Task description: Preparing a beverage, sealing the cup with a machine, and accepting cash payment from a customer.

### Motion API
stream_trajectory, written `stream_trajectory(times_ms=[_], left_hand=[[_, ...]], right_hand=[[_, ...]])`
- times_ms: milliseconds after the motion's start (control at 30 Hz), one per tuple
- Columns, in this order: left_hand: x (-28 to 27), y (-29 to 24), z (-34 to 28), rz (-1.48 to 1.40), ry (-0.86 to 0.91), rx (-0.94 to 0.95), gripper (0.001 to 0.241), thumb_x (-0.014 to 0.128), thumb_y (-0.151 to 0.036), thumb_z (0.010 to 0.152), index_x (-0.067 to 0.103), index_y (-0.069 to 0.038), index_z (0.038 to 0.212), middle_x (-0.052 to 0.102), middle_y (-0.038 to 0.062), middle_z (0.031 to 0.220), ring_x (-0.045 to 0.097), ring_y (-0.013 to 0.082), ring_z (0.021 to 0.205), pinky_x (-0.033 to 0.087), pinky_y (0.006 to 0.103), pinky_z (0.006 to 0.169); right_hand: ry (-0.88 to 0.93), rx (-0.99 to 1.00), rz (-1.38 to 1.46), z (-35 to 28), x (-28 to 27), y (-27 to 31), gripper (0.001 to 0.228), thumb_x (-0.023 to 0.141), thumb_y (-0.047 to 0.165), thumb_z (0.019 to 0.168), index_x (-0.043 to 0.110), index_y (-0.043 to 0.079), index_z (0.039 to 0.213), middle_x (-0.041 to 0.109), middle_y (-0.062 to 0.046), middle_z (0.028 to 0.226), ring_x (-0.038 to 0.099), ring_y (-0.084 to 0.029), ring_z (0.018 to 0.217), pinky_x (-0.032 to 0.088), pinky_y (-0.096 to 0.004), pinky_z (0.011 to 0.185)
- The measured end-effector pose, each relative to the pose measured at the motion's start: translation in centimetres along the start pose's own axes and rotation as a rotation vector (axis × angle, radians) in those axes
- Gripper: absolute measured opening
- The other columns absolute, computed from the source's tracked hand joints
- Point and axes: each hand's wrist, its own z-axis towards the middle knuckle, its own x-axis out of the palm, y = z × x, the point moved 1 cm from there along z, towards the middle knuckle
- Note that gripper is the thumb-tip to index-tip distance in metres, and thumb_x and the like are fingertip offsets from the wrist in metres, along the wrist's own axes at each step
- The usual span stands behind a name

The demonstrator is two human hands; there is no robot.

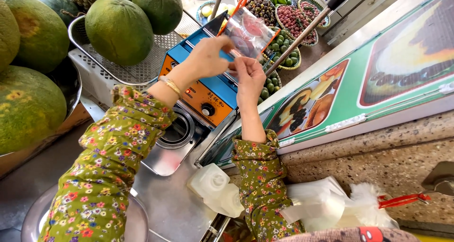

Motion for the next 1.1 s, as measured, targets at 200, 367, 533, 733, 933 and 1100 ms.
stream_trajectory(times_ms=[200,367,533,733,933,1100], left_hand=[[-2.1,1.9,-1.3,0.118,0.210,-0.182,0.018,0.070,-0.008,0.078,0.076,-0.003,0.094,0.074,0.016,0.090,0.073,0.0310,0.087,0.058,0.0390,0.080],[-2.7,2.8,-1.0,0.202,0.065,-0.108,0.008,0.069,-0.005,0.084,0.076,-0.003,0.087,0.072,0.016,0.087,0.069,0.0349,0.086,0.055,0.0442,0.081],[-3.0,3.5,-1.4,0.228,-0.044,-0.003,0.006,0.069,-0.002,0.086,0.075,-0.002,0.086,0.071,0.017,0.088,0.065,0.0362,0.094,0.053,0.0445,0.084],[-2.7,3.2,-1.5,0.179,-0.047,-0.026,0.011,0.066,0.000,0.087,0.076,-0.002,0.091,0.071,0.017,0.091,0.066,0.0358,0.094,0.054,0.0431,0.086],[-4.5,1.0,-1.5,0.171,-0.135,0.006,0.037,0.053,0.013,0.087,0.074,-0.001,0.114,0.069,0.021,0.109,0.067,0.0347,0.094,0.055,0.0396,0.084],[-6.8,1.7,-2.2,0.180,-0.300,-0.073,0.034,0.057,0.012,0.089,0.072,-0.002,0.115,0.069,0.018,0.109,0.069,0.0286,0.092,0.057,0.0360,0.081]], right_hand=[[-0.026,0.037,-0.077,0.1,-0.1,-0.1,0.024,0.062,0.018,0.102,0.069,-0.002,0.113,0.075,-0.009,0.098,0.072,-0.014,0.088,0.057,-0.027,0.077],[0.009,-0.047,-0.254,0.0,0.0,-0.3,0.020,0.066,0.004,0.100,0.070,-0.005,0.116,0.070,-0.007,0.102,0.063,-0.012,0.089,0.051,-0.026,0.077],[-0.111,0.050,-0.207,-0.3,1.1,1.0,0.025,0.061,0.005,0.100,0.060,0.000,0.125,0.069,-0.005,0.096,0.064,-0.010,0.079,0.054,-0.025,0.071],[-0.169,-0.046,-0.106,0.3,-0.6,-1.3,0.021,0.059,0.004,0.104,0.055,-0.001,0.124,0.070,-0.009,0.097,0.064,-0.012,0.079,0.053,-0.026,0.071],[-0.221,-0.030,-0.040,0.0,0.0,-0.2,0.023,0.059,0.005,0.103,0.047,0.002,0.122,0.070,-0.010,0.098,0.069,-0.016,0.082,0.057,-0.029,0.073],[-0.220,-0.032,-0.031,0.1,-0.3,-0.6,0.022,0.059,0.005,0.103,0.047,0.001,0.122,0.069,-0.011,0.098,0.069,-0.017,0.083,0.058,-0.029,0.074]])
